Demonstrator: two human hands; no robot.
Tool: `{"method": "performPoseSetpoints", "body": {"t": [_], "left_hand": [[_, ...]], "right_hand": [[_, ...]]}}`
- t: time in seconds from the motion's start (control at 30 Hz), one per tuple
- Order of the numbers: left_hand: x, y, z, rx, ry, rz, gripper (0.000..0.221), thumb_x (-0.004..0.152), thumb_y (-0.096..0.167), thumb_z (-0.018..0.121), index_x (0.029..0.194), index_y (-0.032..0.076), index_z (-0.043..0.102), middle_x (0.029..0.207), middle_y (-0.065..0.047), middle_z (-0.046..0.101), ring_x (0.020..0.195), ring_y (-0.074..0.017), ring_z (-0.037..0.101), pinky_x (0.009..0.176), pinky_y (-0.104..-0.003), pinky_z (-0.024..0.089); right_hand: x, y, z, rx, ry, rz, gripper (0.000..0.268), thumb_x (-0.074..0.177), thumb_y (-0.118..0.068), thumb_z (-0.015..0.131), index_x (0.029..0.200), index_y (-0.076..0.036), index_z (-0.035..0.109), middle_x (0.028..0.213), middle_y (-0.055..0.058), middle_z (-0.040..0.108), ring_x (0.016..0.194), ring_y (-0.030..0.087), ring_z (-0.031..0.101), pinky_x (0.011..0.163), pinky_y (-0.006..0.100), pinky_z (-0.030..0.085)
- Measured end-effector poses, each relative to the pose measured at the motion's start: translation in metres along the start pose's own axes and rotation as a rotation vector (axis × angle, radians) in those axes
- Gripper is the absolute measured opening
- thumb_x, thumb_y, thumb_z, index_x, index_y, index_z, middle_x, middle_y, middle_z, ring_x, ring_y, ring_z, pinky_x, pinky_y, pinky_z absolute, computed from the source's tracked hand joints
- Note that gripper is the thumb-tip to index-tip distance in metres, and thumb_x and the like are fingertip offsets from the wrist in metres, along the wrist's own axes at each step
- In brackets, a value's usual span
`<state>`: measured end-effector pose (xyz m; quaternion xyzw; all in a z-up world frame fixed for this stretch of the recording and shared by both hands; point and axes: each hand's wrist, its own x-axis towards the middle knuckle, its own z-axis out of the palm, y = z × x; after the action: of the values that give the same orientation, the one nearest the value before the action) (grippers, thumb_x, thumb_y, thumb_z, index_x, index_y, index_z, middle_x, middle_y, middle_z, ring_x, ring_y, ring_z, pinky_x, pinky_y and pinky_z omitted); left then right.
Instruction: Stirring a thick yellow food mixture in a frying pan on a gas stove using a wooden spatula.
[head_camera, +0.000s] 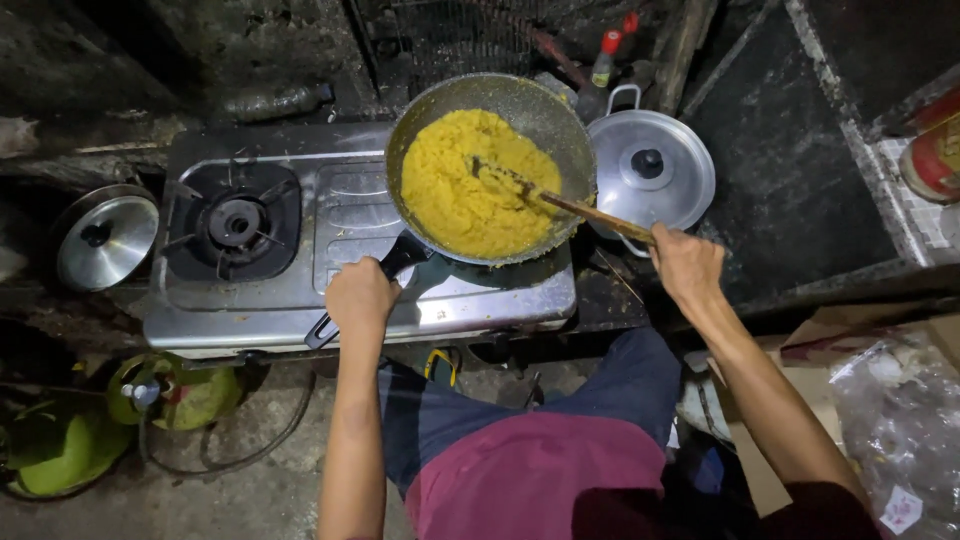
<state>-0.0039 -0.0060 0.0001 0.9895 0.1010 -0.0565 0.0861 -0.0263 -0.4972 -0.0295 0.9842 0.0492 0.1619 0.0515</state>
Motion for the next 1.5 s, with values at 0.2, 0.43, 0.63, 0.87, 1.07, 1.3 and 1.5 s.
{"method": "performPoseSetpoints", "body": {"t": [0.2,0.43,0.63,0.87,1.07,1.3,1.5], "left_hand": [[0.004,-0.001,0.004,-0.016,-0.017,-0.01,0.033,0.078,0.027,0.078,0.098,0.0,0.076,0.09,-0.025,0.074,0.091,-0.0487,0.074,0.081,-0.055,0.06],[0.005,-0.002,0.01,-0.023,0.005,-0.011,0.028,0.077,0.023,0.074,0.095,0.001,0.076,0.088,-0.024,0.074,0.088,-0.0484,0.074,0.078,-0.054,0.06],[0.009,-0.005,0.014,-0.027,0.008,-0.009,0.028,0.077,0.022,0.073,0.095,0.0,0.076,0.088,-0.025,0.074,0.088,-0.0488,0.074,0.078,-0.055,0.06],[0.006,0.0,0.006,-0.025,0.005,-0.006,0.033,0.076,0.025,0.079,0.097,0.0,0.076,0.089,-0.024,0.074,0.088,-0.0475,0.075,0.078,-0.053,0.061],[0.004,0.0,0.006,-0.017,0.008,-0.004,0.033,0.076,0.026,0.081,0.097,0.001,0.076,0.088,-0.024,0.074,0.087,-0.0468,0.075,0.077,-0.054,0.061],[0.004,-0.002,0.009,-0.032,0.021,0.017,0.031,0.077,0.023,0.078,0.095,-0.001,0.076,0.087,-0.025,0.074,0.086,-0.0485,0.074,0.076,-0.055,0.06],[0.003,-0.001,0.008,-0.038,0.034,0.013,0.028,0.076,0.021,0.075,0.094,-0.001,0.076,0.086,-0.025,0.074,0.086,-0.0483,0.075,0.075,-0.054,0.061]], "right_hand": [[0.002,-0.001,-0.004,0.044,0.033,0.011,0.018,0.087,-0.027,0.076,0.096,-0.018,0.064,0.072,0.004,0.069,0.065,0.032,0.072,0.062,0.046,0.059],[-0.004,0.001,-0.001,-0.013,-0.002,-0.009,0.016,0.088,-0.029,0.075,0.096,-0.02,0.064,0.076,0.002,0.069,0.066,0.03,0.072,0.063,0.044,0.06],[-0.003,-0.002,-0.008,0.018,-0.004,-0.008,0.017,0.087,-0.026,0.076,0.095,-0.018,0.064,0.076,0.003,0.069,0.068,0.03,0.073,0.064,0.043,0.06],[-0.001,-0.001,-0.007,0.021,-0.047,0.012,0.018,0.088,-0.027,0.077,0.099,-0.018,0.066,0.077,0.003,0.07,0.07,0.029,0.073,0.064,0.042,0.059],[-0.002,-0.006,-0.012,0.018,-0.066,0.028,0.017,0.088,-0.026,0.078,0.097,-0.017,0.066,0.075,0.004,0.07,0.072,0.028,0.074,0.064,0.042,0.059],[-0.004,-0.008,-0.012,0.055,-0.079,0.041,0.018,0.087,-0.024,0.078,0.099,-0.016,0.066,0.077,0.006,0.072,0.073,0.031,0.074,0.065,0.045,0.059],[-0.007,-0.006,-0.011,0.065,-0.078,0.055,0.019,0.086,-0.022,0.079,0.099,-0.016,0.067,0.077,0.006,0.071,0.073,0.031,0.073,0.065,0.046,0.059]]}}
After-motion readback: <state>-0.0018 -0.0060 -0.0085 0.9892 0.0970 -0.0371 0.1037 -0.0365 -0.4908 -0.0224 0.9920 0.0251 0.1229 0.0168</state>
